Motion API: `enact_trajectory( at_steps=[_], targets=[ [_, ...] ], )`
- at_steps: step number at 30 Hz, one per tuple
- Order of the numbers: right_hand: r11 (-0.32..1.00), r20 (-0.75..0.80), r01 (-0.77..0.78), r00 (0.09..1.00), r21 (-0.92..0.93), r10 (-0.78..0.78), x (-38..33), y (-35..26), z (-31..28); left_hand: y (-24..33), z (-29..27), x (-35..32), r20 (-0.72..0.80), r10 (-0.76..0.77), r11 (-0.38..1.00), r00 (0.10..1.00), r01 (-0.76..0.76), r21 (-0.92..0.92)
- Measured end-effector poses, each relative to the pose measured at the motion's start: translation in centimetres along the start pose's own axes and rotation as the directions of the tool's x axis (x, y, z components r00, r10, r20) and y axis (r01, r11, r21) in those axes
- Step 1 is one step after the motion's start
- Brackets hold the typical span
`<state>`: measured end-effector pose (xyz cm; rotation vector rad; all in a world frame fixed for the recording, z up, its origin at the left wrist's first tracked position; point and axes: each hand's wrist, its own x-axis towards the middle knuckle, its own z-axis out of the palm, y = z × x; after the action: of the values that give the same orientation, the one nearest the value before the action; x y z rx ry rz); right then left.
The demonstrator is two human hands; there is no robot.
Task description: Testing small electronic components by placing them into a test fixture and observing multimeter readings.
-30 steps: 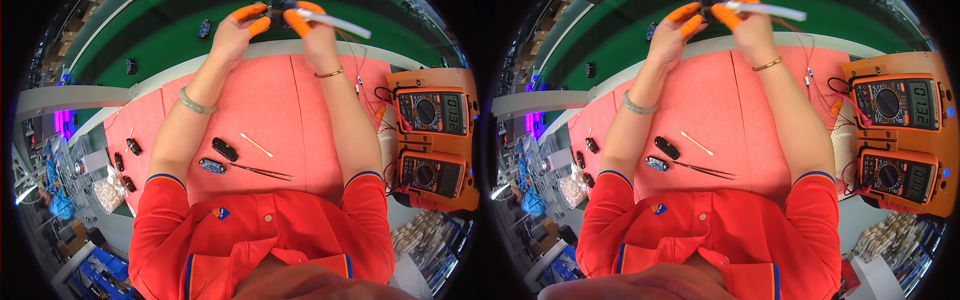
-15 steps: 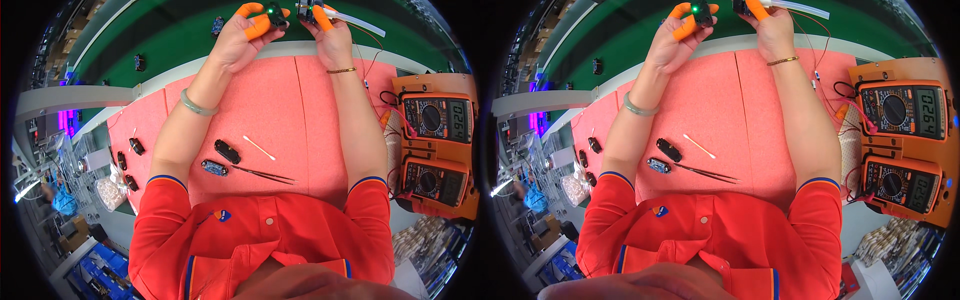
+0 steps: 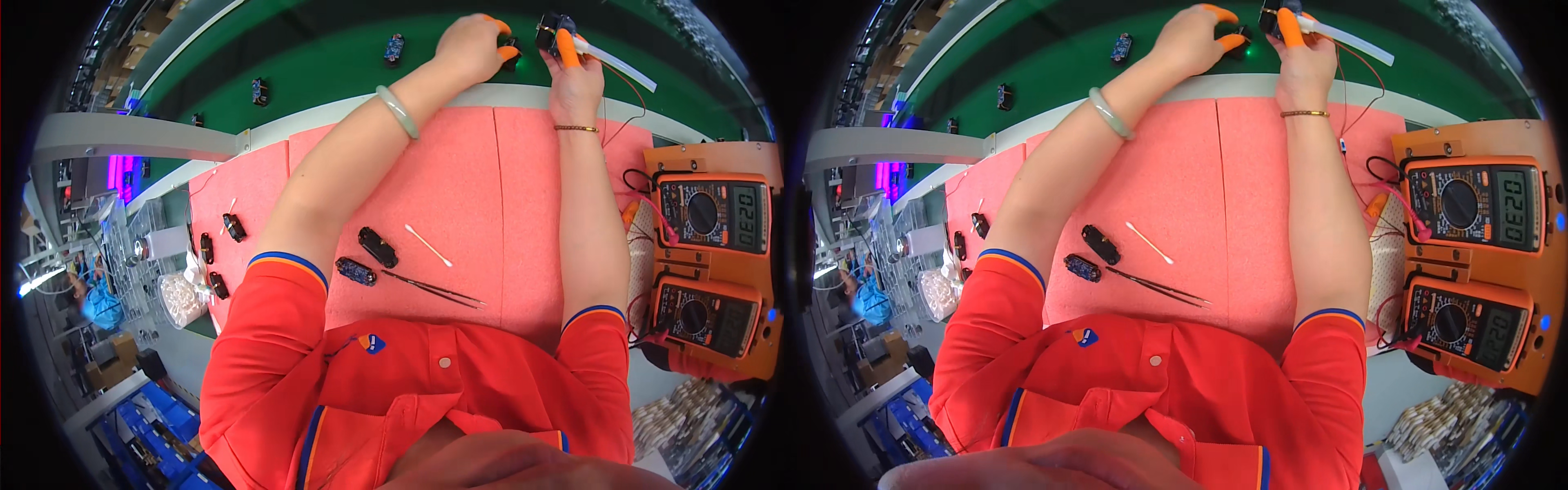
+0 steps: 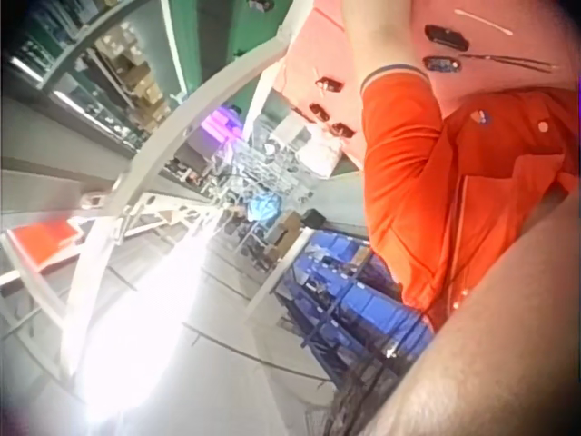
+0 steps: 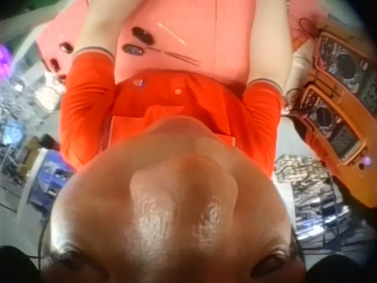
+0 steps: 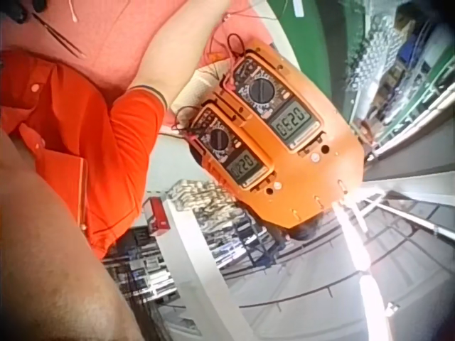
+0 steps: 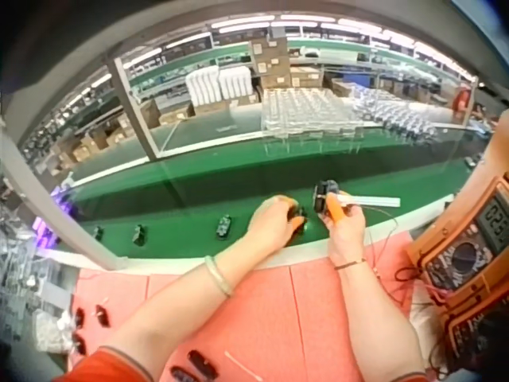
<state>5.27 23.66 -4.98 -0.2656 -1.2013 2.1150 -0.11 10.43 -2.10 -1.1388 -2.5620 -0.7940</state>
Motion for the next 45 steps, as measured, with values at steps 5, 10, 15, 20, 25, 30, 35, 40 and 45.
enact_trajectory(
  at_steps=[5,10,15,20,25,30,35,40,45],
  targets=[
    [0.999,-0.039,-0.032,0.999,-0.009,0.032,0.1,0.6,0.0,-4.5,-4.2,-1.6,-0.133,-0.002,0.906,0.991,0.058,0.420],
    [0.970,0.028,-0.015,0.999,-0.243,0.023,-1.2,-0.1,2.2,-7.0,-6.0,-4.7,0.156,-0.075,0.993,0.985,0.059,0.106],
    [0.971,0.131,0.000,0.991,-0.240,0.032,-1.9,0.5,2.0,-5.8,-6.7,-3.8,0.353,-0.018,0.977,0.935,-0.059,0.205],
    [0.993,0.141,-0.031,0.989,-0.117,0.047,-2.5,-0.3,2.5,-5.2,-6.1,-3.4,0.273,-0.088,0.984,0.958,0.040,0.176],
    [0.982,0.142,-0.041,0.988,-0.185,0.068,-2.5,-0.1,2.5,-4.4,-5.9,-3.7,0.227,-0.321,0.859,0.919,0.384,-0.338],
    [0.982,0.201,-0.039,0.976,-0.187,0.077,-2.8,0.1,2.2,-3.0,-3.6,-3.8,0.344,-0.317,0.139,0.884,0.402,-0.905],
    [0.975,0.289,0.002,0.955,-0.222,0.064,-3.6,1.1,3.3,-3.4,-3.0,-4.9,0.349,-0.338,0.170,0.874,0.422,-0.891],
    [0.780,0.303,0.213,0.952,-0.588,-0.031,-3.6,0.6,3.6,-4.5,-2.9,-5.1,0.353,-0.343,0.111,0.870,0.411,-0.905],
    [0.940,0.338,-0.015,0.931,-0.341,0.137,-4.3,-0.2,3.8,-3.8,-2.8,-5.2,0.328,-0.395,0.175,0.858,0.421,-0.890]
  ],
)
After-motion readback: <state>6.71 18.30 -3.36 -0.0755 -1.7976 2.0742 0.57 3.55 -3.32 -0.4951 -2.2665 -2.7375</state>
